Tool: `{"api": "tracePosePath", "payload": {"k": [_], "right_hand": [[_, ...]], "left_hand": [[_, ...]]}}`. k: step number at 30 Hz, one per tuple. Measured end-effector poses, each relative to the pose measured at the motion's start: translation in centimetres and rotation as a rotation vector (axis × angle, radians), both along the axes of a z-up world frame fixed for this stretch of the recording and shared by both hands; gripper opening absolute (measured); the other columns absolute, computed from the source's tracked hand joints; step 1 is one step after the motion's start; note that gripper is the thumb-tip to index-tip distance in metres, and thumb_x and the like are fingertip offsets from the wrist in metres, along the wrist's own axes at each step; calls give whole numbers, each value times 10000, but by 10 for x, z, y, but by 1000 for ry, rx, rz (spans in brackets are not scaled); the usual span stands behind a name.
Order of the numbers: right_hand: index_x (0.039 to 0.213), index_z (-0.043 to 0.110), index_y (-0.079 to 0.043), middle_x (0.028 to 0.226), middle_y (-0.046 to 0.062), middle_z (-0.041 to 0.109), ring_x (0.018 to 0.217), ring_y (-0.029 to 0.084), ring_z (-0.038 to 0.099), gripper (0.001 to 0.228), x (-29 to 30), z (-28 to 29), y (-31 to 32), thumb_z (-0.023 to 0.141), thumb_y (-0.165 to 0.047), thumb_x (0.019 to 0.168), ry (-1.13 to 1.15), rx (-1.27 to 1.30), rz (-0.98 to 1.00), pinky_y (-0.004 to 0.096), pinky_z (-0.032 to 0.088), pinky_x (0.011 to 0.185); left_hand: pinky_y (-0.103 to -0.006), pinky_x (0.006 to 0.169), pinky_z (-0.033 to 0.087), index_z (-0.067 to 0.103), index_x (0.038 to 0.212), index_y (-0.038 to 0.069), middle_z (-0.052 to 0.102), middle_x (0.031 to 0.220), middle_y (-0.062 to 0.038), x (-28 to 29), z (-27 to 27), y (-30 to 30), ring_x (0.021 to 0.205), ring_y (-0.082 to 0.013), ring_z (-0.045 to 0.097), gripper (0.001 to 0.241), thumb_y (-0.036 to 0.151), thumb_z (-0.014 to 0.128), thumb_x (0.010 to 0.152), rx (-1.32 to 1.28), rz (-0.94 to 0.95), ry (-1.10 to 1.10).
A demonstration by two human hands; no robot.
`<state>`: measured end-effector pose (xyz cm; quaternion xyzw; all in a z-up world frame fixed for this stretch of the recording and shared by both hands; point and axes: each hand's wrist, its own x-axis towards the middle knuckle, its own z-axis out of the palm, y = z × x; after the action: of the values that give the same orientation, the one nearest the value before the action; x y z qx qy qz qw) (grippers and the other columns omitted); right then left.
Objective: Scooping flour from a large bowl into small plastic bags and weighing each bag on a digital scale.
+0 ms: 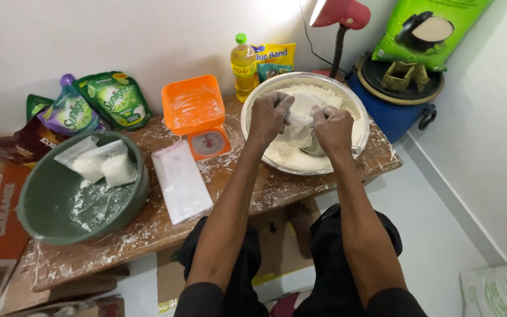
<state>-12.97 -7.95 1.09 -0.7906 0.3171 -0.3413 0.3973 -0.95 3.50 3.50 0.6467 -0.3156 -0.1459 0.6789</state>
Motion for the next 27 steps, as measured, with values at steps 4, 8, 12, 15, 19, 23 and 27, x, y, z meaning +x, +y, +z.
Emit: {"api": "tracePosePath", "payload": {"k": [4, 8, 12, 15, 19, 23, 27], "right_hand": [[689, 701, -84, 530, 98, 640, 593, 234, 671, 359, 7, 10, 14, 631, -301, 967, -29, -5, 32, 329, 513, 682], [700, 702, -90, 547, 101, 649, 647, 291, 703, 377, 16, 24, 28, 636, -348, 967, 13, -41, 65, 375, 526, 690], [713, 721, -124, 546, 69, 650, 692, 291, 724, 374, 26, 37, 38, 635, -376, 977, 50, -71, 86, 382, 535, 708], [716, 704, -105, 579, 95, 659, 734, 383, 710, 379, 30, 45, 50, 623, -367, 978, 58, -136, 98, 445, 546, 719], [726, 696, -77, 626, 156, 661, 752, 436, 700, 380, 38, 63, 67, 627, -336, 995, 25, -194, 136, 455, 539, 725], [698, 689, -87, 602, 144, 641, 690, 424, 683, 387, 51, 69, 76, 620, -339, 984, 34, -231, 142, 468, 533, 697], [675, 635, -86, 627, 136, 635, 749, 454, 680, 397, 68, 77, 81, 596, -354, 966, 30, -293, 178, 482, 546, 701]], "left_hand": [[-241, 284, 396, 716, 900, -23, 622, 499, -132, 7, 7, 10, 309, -146, 564, 209, 175, 685, 958, -9, 9, 10], [-241, 300, 415, 697, 923, -51, 614, 532, -148, 14, 16, 26, 354, -163, 582, 201, 144, 675, 963, -58, 46, 32], [-238, 305, 467, 714, 929, -56, 639, 575, -168, 26, 18, 40, 430, -190, 659, 211, 153, 705, 956, -100, 76, 37], [-241, 279, 449, 723, 950, -48, 638, 566, -184, 33, 27, 52, 394, -188, 635, 211, 162, 710, 948, -106, 83, 23], [-236, 280, 455, 714, 982, -75, 622, 568, -183, 39, 46, 72, 410, -198, 644, 234, 156, 699, 950, -109, 107, 23], [-227, 275, 423, 697, 1001, -100, 595, 533, -172, 50, 48, 84, 362, -184, 590, 258, 155, 681, 965, -136, 129, 51], [-231, 250, 371, 700, 947, -85, 591, 499, -176, 52, 65, 105, 308, -166, 545, 248, 163, 688, 955, -121, 188, 34]]}}
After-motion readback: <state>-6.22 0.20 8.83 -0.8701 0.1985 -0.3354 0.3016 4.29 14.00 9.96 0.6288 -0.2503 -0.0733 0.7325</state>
